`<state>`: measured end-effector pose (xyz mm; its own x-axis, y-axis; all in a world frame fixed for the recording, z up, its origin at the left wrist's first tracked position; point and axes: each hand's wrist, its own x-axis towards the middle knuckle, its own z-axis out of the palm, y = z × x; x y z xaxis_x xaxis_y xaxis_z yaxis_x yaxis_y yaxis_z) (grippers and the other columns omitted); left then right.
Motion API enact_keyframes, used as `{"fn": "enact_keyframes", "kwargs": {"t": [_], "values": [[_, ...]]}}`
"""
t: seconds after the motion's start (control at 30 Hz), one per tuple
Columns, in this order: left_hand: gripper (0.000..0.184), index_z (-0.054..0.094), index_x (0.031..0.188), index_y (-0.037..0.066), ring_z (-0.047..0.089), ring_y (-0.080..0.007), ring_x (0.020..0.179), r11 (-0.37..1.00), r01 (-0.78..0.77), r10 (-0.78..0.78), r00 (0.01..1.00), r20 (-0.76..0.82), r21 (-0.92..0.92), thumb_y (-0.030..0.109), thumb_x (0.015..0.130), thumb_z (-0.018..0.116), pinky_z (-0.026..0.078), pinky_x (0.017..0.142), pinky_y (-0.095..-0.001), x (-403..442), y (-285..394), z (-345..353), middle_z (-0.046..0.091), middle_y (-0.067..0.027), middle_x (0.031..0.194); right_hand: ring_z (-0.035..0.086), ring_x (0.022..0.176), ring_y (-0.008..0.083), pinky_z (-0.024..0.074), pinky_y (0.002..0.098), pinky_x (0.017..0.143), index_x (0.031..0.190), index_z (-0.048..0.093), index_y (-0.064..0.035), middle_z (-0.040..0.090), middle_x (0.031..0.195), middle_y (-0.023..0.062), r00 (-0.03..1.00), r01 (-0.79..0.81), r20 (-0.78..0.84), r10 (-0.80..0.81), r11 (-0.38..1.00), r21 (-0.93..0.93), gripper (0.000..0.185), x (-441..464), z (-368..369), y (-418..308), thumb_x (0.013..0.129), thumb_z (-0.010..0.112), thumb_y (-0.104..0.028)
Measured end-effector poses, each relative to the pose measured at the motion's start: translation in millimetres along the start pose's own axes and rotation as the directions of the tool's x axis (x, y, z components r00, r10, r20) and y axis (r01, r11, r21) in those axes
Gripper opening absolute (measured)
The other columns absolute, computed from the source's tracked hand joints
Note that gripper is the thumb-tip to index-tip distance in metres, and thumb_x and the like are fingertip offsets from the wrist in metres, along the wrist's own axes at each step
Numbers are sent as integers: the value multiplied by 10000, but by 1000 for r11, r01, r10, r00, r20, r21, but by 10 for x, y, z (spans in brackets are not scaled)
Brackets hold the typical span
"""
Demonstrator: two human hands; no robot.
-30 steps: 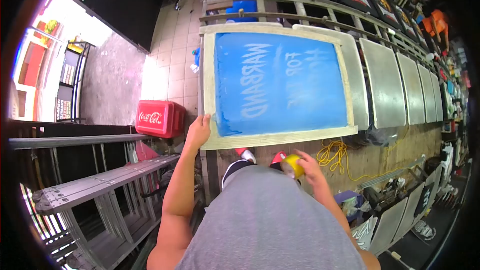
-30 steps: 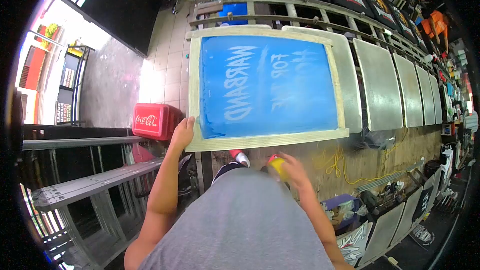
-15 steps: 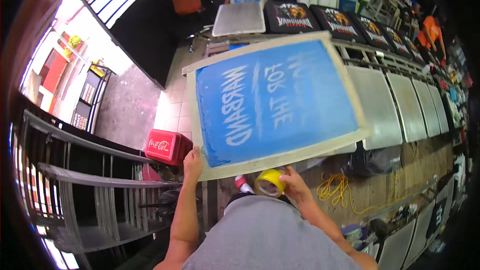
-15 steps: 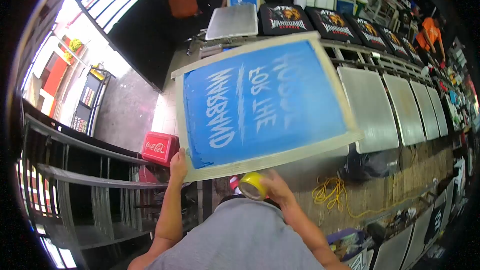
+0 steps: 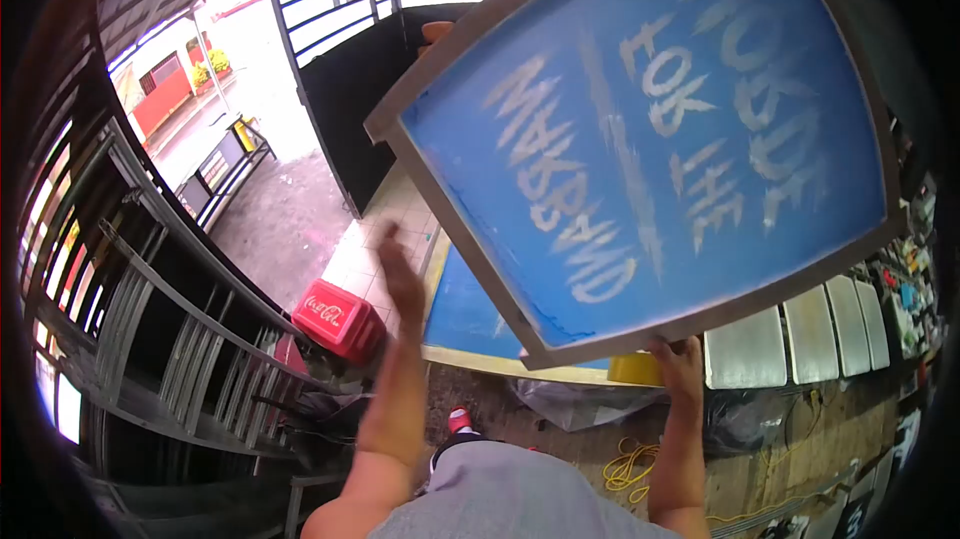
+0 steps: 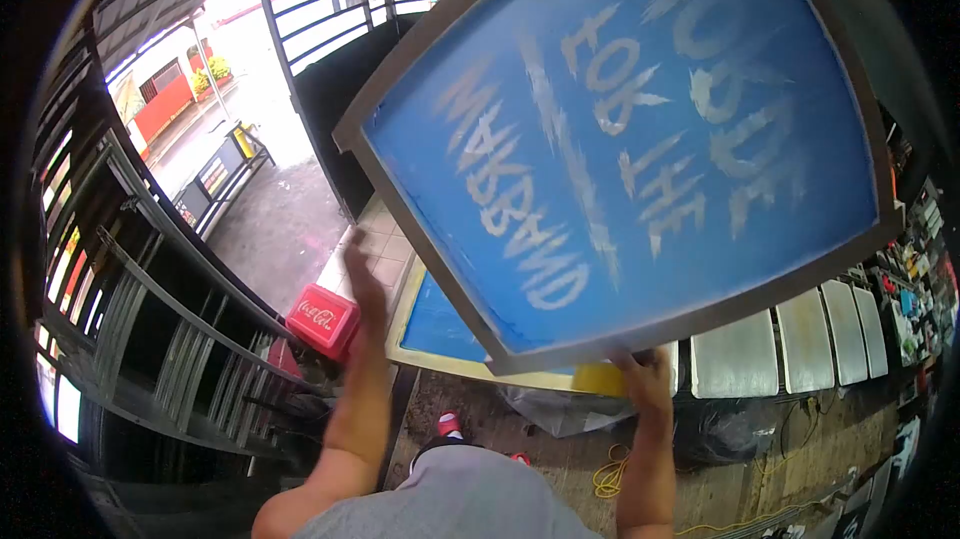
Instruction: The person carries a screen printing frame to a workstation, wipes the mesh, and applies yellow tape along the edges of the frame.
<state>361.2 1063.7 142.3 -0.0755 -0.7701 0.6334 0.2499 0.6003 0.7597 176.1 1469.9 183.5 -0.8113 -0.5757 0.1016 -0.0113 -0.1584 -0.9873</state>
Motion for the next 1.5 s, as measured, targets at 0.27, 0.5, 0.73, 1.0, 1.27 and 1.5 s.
{"fn": "enact_keyframes", "kwargs": {"t": [0.27, 0.5, 0.73, 1.0, 1.27, 1.5], "values": [[777, 701, 963, 10, 645, -435, 918, 835, -97, -229, 834, 502, 541, 663, 1008, 281, 472, 798, -509, 1227, 12, 336, 677, -280, 939, 641, 973, 198, 511, 347, 850, 1151, 628, 17, 671, 1040, 83, 994, -103, -49, 95, 975, -198, 438, -409, -896, 348, 773, 796, -126], [773, 707, 995, 12, 656, -309, 800, 758, 248, -613, 585, 531, 603, 725, 947, 413, 490, 728, -441, -545, -720, 22, 665, -203, 803, 669, 901, 177, 534, 347, 829, 1061, 703, 58, 728, 967, 101, 898, -414, -63, 435, 789, -454, 447, -646, -1498, 189, 783, 820, -272], [897, 710, 1011, -53, 632, -464, 1062, 351, 431, -914, 350, 205, 831, 763, 928, 348, 467, 914, -505, -1583, -1334, -932, 669, -331, 1014, 631, 816, 113, 514, 292, 750, 1019, 744, 13, 727, 896, 38, 780, -445, -26, 626, 524, -726, 362, -81, -1385, 695, 869, 751, -316], [962, 684, 1166, -48, 555, -504, 1190, 127, 441, -928, 369, -51, 888, 789, 918, 279, 417, 1023, -539, -1624, -1464, -1117, 617, -364, 1188, 658, 858, 154, 519, 321, 785, 1045, 728, 27, 738, 947, 105, 834, -504, -233, 501, 518, -691, 421, -14, -1320, 987, 887, 703, -362], [967, 654, 1190, -93, 534, -492, 1230, 67, 424, -933, 346, -94, 903, 763, 934, 285, 401, 1055, -514, -1553, -1360, -891, 592, -376, 1225, 646, 797, 116, 515, 288, 726, 1026, 725, -10, 719, 889, 60, 846, -532, -366, 388, 663, -527, 310, -644, -1296, 1170, 882, 731, -284], [913, 586, 1265, -101, 589, -432, 1205, 135, 442, -930, 365, -41, 887, 729, 908, 451, 432, 1030, -466, -1580, -1574, -1154, 640, -324, 1196, 646, 818, 115, 510, 286, 742, 1114, 635, -18, 702, 900, 57, 833, -553, -263, 486, 723, -415, 312, -1003, -661, 924, 868, 741, -179]]}}
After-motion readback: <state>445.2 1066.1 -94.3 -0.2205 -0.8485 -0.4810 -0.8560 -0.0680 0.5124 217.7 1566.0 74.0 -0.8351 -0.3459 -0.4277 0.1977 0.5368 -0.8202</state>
